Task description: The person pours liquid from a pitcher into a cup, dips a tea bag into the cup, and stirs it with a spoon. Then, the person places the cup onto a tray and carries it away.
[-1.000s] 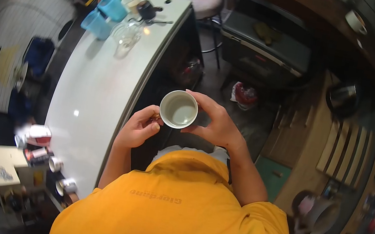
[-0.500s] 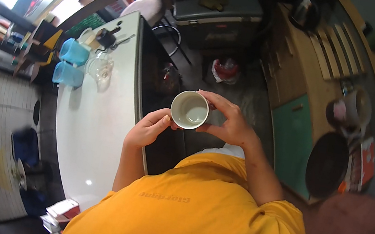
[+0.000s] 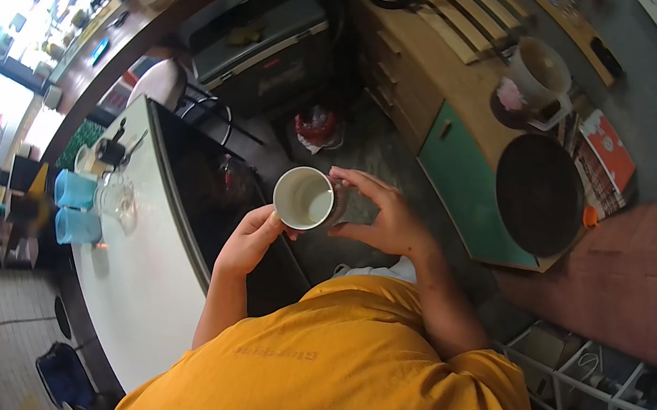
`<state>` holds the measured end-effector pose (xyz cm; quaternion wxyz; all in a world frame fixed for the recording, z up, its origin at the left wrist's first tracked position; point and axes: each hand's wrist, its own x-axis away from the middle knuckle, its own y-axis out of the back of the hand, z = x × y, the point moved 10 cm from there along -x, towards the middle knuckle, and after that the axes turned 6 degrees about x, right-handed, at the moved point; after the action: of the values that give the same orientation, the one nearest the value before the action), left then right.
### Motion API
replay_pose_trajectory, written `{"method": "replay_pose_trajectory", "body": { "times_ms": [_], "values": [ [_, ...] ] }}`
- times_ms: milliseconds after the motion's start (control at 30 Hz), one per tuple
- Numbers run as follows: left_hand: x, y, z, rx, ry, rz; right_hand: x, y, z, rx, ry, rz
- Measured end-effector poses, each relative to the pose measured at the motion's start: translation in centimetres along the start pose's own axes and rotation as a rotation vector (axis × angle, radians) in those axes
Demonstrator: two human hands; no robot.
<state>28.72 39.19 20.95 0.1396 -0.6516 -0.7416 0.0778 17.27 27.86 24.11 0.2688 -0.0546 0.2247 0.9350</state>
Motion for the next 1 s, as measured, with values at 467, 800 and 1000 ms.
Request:
{"method": "replay_pose_trajectory", "body": {
  "times_ms": [467, 800, 1000],
  "values": [
    [-10.6, -13.4, 4.2, 0.239, -0.084, -0.231, 12.1, 37.9, -23.1, 0.319, -0.474, -1.178],
    [-10.9, -15.8, 4.4, 0.184, -0.119, -0.423, 10.2, 42.1, -36.5, 0.031, -0.334, -1.169],
    [-10.4, -15.1, 3.3, 0.198, -0.180, -0.533, 10.3, 43.3, -36.5, 0.395, -0.239, -1.375]
  ]
}}
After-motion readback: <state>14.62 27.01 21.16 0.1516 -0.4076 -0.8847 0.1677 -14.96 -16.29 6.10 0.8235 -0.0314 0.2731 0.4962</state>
